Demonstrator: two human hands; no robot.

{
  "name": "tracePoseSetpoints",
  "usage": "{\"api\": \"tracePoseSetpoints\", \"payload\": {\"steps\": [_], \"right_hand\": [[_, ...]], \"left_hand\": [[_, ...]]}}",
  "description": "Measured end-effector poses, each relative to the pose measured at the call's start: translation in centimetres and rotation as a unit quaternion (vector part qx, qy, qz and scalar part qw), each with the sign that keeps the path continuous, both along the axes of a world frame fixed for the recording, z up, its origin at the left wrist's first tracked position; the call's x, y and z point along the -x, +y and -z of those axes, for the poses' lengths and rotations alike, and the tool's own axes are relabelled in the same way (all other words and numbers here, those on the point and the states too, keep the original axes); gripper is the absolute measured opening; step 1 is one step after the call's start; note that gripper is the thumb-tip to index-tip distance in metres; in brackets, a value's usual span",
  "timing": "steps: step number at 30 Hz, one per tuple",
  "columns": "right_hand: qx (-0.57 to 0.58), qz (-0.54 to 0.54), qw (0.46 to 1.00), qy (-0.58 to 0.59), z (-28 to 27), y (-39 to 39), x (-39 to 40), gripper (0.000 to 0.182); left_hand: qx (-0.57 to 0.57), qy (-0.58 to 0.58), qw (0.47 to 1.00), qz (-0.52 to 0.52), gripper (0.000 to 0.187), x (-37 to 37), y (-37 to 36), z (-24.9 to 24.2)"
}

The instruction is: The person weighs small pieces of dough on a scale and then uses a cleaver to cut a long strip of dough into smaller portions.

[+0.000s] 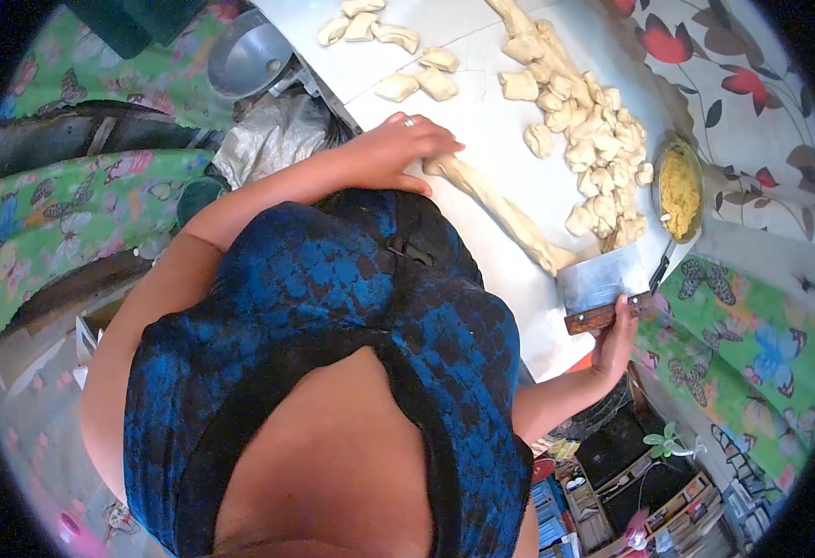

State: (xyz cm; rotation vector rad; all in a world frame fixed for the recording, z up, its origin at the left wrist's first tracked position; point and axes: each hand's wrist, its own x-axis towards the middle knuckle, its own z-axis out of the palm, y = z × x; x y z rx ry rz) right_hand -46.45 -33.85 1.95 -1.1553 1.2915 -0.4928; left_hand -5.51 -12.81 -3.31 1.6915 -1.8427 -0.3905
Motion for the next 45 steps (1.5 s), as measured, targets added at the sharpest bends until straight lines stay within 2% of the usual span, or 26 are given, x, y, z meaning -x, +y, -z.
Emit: {"api": "tracePoseSetpoints", "payload": {"steps": [1, 3, 4, 5, 7, 8, 9, 11, 15, 17, 19, 21, 30, 34, 36, 39, 41, 42, 43, 45], "right_hand": [[-0.002, -0.002, 1.000, 0.001, -1.4, 0.7, -0.9, 0.049], [0.090, -0.018, 0.981, 0.171, -5.3, 2.5, -3.4, 0.049], [0.142, 0.009, 0.976, 0.163, -5.5, 2.7, -3.8, 0.050], [0.142, 0.007, 0.976, 0.163, -5.6, 2.8, -4.3, 0.050], [0.247, 0.053, 0.967, -0.024, -5.9, 2.9, -5.9, 0.050], [0.230, 0.063, 0.966, -0.099, -5.7, 2.8, -6.9, 0.052], [0.230, 0.062, 0.966, -0.098, -5.3, 2.6, -8.0, 0.052], [0.207, 0.004, 0.963, -0.175, -4.4, 3.3, -11.5, 0.055], [0.224, -0.123, 0.960, -0.113, -5.1, 8.8, -20.2, 0.064], [0.222, -0.212, 0.947, -0.092, -4.2, 9.5, -22.2, 0.061], [0.290, -0.278, 0.915, -0.024, -3.7, 10.2, -23.8, 0.057], [0.300, -0.299, 0.903, 0.068, -4.4, 11.1, -24.7, 0.058], [0.338, -0.317, 0.872, 0.157, -4.2, 13.1, -25.7, 0.057], [0.299, -0.348, 0.867, 0.196, -4.8, 13.6, -26.4, 0.054], [0.359, -0.364, 0.835, 0.202, -3.8, 13.3, -27.0, 0.052], [0.339, -0.387, 0.812, 0.276, -4.0, 12.8, -30.5, 0.051], [0.403, -0.374, 0.795, 0.258, -3.4, 10.5, -33.1, 0.050], [0.356, -0.372, 0.818, 0.258, -3.1, 8.7, -34.0, 0.051], [0.368, -0.365, 0.817, 0.252, -3.0, 7.8, -33.4, 0.051], [0.428, -0.332, 0.828, 0.147, -2.7, 6.6, -31.9, 0.053]], "left_hand": [[-0.008, -0.054, 0.998, 0.013, 0.054, 0.3, 0.0, 0.2], [0.024, -0.042, 0.999, -0.008, 0.053, 0.5, -0.2, 1.9], [0.034, -0.037, 0.999, -0.017, 0.049, 0.4, -0.2, 2.1], [0.045, -0.033, 0.998, -0.026, 0.046, 0.2, -0.2, 2.4], [0.046, 0.000, 0.999, -0.017, 0.044, -0.3, -0.2, 2.8], [0.047, 0.031, 0.998, -0.004, 0.041, -0.5, -0.2, 2.9], [0.047, 0.032, 0.998, -0.005, 0.041, -0.6, -0.2, 2.9], [0.090, 0.046, 0.995, 0.023, 0.037, -0.8, -0.3, 2.5], [0.091, 0.034, 0.995, 0.008, 0.033, -0.4, -0.2, 3.1], [0.074, 0.022, 0.997, 0.005, 0.032, -0.5, -0.3, 3.2], [0.070, 0.015, 0.997, 0.000, 0.032, -0.3, -0.3, 3.0], [0.064, 0.008, 0.998, -0.004, 0.031, -0.3, -0.2, 2.7], [0.038, -0.001, 0.999, 0.005, 0.034, -0.2, 0.0, 2.6], [0.056, -0.014, 0.998, 0.014, 0.031, 0.1, 0.2, 2.8], [0.068, -0.015, 0.997, 0.018, 0.029, -0.2, 0.0, 2.7], [0.065, -0.013, 0.998, 0.014, 0.027, 0.3, 0.3, 2.7], [0.054, -0.040, 0.997, 0.023, 0.026, 0.1, 0.1, 2.7], [0.080, -0.048, 0.996, 0.009, 0.025, 0.2, 0.2, 2.6], [0.103, -0.026, 0.994, -0.018, 0.027, 0.2, 0.4, 2.6], [0.046, 0.015, 0.995, -0.084, 0.030, -0.7, 0.7, 1.8]]}}
